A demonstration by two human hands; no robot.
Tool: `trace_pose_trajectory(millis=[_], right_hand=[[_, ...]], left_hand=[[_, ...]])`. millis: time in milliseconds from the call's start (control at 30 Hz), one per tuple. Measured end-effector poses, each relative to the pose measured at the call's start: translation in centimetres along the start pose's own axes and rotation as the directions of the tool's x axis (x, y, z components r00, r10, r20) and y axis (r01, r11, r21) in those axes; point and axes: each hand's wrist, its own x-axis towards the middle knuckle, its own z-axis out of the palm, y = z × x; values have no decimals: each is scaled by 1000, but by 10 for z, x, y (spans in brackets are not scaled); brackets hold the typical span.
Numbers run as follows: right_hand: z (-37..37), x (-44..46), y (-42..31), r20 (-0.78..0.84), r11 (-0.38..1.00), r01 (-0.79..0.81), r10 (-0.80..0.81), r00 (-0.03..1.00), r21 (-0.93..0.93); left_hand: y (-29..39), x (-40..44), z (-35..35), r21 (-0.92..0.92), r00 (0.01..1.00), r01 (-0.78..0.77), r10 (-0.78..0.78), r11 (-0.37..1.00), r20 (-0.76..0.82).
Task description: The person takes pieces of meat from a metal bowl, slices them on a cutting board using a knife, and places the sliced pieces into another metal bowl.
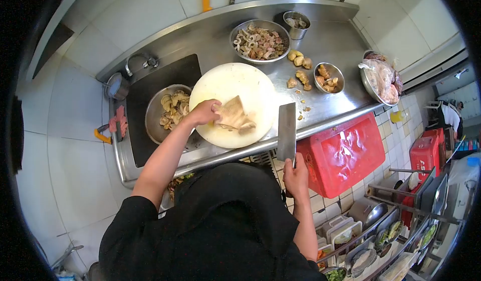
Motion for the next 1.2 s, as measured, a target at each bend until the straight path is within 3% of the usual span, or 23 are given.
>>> trace_pose_trajectory(millis=[67, 133, 200, 333, 400, 467, 533, 600, 633, 700, 733, 800, 933, 967, 1000, 1067, 1133, 1200], right_hand=[[2, -1, 1, 2, 1000, -8, 8, 1000, -22], [5, 0, 2, 7, 971, 117, -119, 993, -209], [9, 4, 4, 38, 971, 98, -92, 995, -219], [19, 10, -1, 95, 963, 84, -61, 994, -258], [19, 13, -4, 101, 960, 70, -44, 994, -273], [18, 14, -1, 93, 935, 144, -121, 988, -322], [15, 7, -10, 77, 952, 117, -99, 992, -283], [13, 5, -9, 68, 966, 93, -78, 995, -243], [10, 5, -3, 51, 969, 89, -80, 996, -231], [7, 1, 1, 33, 972, 88, -83, 996, -218], [5, 0, 1, 18, 976, 73, -71, 997, -207], [3, -3, -1, 0, 979, 62, -63, 998, -195], [3, -11, -11, -29, 986, 6, -11, 1000, -166], [3, -13, -11, -28, 987, -28, 24, 999, -159], [1, -15, -8, -33, 987, -31, 27, 999, -156], [0, -14, 0, -51, 942, 104, -127, 991, -320], [1, -17, -17, -21, 923, 111, -128, 992, -368], [8, -15, -28, 13, 901, 117, -123, 992, -418]], left_hand=[[-32, 1, 13, 32, 983, -124, 127, 992, -131], [-31, -10, 21, 11, 982, -121, 122, 993, -148], [-28, -15, 30, 7, 973, -81, 80, 997, -217], [-25, -1, 32, -24, 997, 52, -53, 998, -61], [-27, 2, 38, -186, 972, -175, 140, 967, -189], [4, -22, 22, -271, 975, -203, 170, 941, -142], [33, -44, -1, -354, 976, -219, 198, 909, -93], [53, -45, -35, -204, 926, -336, 362, 920, 108], [72, -51, -51, -204, 926, -335, 361, 920, 109], [111, -56, -73, 161, 921, -309, 253, 937, 297], [119, -47, -74, 162, 920, -312, 255, 936, 296], [132, -25, -69, 294, 814, -506, 336, 811, 473], [123, 35, -30, 309, 793, -458, 227, 833, 565], [103, 47, -17, 416, 836, -539, 405, 732, 370], [96, 45, -12, 416, 833, -543, 406, 730, 376], [84, 37, -6, 459, 922, -302, 379, 836, -83], [72, 19, 7, 381, 945, -264, 318, 886, -83], [50, 8, 26, 512, 930, -305, 368, 803, -24]])
